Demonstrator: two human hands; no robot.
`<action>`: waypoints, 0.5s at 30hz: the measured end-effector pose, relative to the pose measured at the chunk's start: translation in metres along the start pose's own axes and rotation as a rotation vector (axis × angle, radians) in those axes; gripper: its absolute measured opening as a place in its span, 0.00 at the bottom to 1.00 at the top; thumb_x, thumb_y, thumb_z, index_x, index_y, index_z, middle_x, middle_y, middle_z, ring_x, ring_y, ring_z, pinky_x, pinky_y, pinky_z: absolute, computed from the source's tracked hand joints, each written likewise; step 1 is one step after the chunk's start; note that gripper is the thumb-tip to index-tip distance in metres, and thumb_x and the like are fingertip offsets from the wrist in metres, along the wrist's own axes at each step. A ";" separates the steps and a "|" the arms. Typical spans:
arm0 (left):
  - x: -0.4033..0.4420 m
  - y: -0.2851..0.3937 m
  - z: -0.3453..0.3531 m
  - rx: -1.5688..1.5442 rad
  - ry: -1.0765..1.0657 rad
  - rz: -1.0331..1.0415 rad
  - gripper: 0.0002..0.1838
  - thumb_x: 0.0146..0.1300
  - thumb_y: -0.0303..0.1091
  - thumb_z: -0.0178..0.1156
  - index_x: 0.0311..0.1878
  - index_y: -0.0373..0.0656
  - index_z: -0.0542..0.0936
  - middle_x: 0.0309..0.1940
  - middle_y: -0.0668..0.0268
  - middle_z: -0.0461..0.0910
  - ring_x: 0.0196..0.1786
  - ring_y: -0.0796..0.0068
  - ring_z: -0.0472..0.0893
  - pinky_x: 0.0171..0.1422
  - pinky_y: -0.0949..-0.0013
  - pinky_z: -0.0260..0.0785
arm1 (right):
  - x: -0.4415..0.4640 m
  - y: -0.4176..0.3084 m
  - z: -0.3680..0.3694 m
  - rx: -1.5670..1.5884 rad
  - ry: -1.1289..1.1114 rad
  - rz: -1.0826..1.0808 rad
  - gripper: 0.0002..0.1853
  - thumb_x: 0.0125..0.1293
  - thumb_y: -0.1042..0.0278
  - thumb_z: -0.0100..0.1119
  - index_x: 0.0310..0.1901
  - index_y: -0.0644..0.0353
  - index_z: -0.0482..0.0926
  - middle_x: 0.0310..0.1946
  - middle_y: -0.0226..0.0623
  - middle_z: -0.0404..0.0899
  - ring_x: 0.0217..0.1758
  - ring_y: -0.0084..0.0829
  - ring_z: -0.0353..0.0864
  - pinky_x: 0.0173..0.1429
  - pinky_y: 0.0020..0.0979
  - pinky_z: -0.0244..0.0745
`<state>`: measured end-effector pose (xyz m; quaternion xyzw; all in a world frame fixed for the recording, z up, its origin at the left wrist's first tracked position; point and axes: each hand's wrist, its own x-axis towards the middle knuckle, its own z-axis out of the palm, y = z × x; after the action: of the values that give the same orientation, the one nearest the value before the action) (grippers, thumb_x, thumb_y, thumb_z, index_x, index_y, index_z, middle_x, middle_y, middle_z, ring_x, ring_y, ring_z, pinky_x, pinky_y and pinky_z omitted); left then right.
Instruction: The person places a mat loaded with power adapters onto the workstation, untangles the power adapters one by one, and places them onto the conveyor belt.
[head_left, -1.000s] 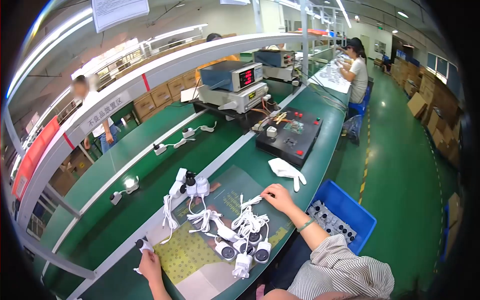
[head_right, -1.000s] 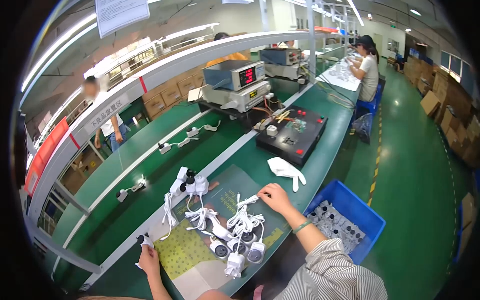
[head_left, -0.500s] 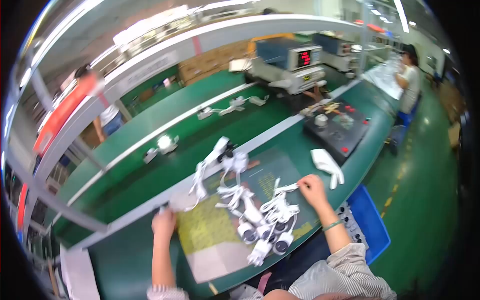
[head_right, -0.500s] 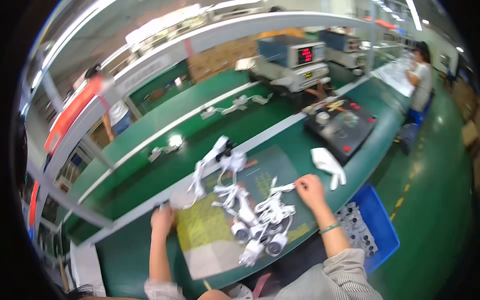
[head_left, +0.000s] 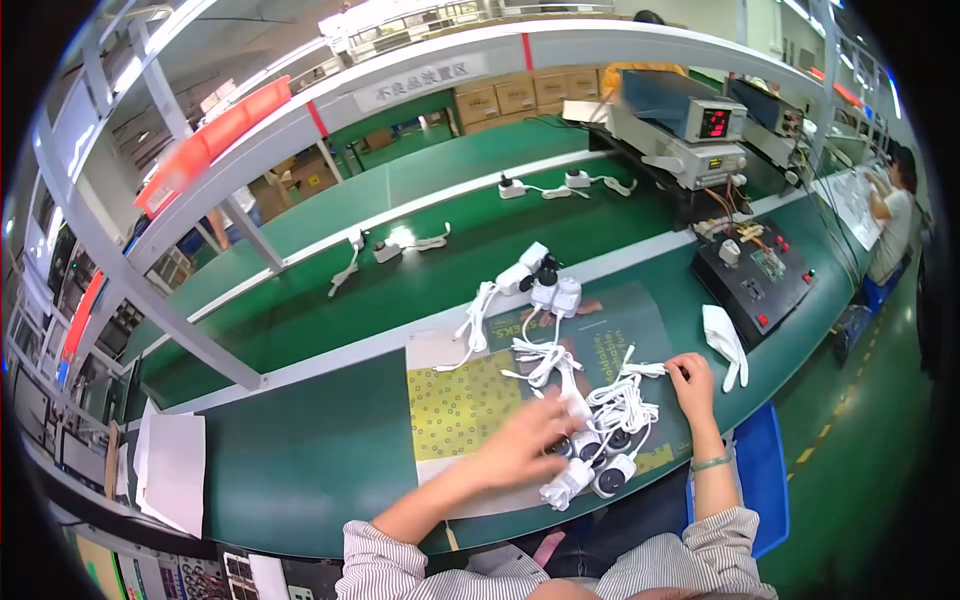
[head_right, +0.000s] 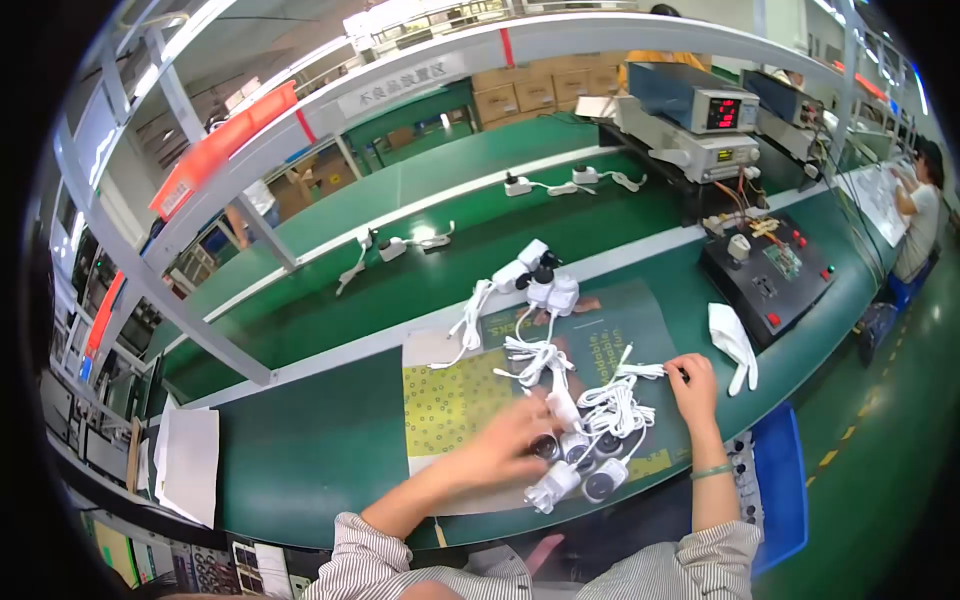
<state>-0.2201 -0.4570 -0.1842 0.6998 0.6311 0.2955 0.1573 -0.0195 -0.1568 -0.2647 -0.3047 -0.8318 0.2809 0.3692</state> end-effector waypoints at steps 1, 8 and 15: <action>0.001 0.008 0.016 -0.011 -0.073 0.114 0.32 0.63 0.50 0.63 0.69 0.50 0.72 0.73 0.55 0.61 0.75 0.46 0.58 0.77 0.46 0.51 | -0.001 0.002 0.000 -0.019 0.007 -0.016 0.05 0.60 0.70 0.65 0.31 0.61 0.83 0.33 0.39 0.80 0.41 0.40 0.78 0.46 0.37 0.72; -0.003 0.004 0.037 0.044 -0.066 0.182 0.16 0.70 0.45 0.55 0.59 0.66 0.82 0.65 0.66 0.73 0.65 0.62 0.72 0.72 0.54 0.57 | -0.003 0.002 0.003 -0.033 0.019 -0.017 0.06 0.59 0.67 0.65 0.31 0.60 0.84 0.34 0.40 0.82 0.43 0.43 0.79 0.47 0.40 0.73; -0.006 0.003 0.030 0.129 0.012 0.190 0.20 0.61 0.43 0.62 0.58 0.66 0.83 0.54 0.68 0.81 0.55 0.65 0.78 0.61 0.57 0.65 | -0.007 0.009 0.004 -0.083 0.034 -0.054 0.08 0.63 0.60 0.64 0.34 0.55 0.85 0.38 0.34 0.83 0.48 0.39 0.79 0.55 0.39 0.73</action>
<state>-0.1993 -0.4584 -0.2070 0.7633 0.5805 0.2723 0.0795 -0.0163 -0.1569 -0.2760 -0.3021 -0.8443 0.2308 0.3776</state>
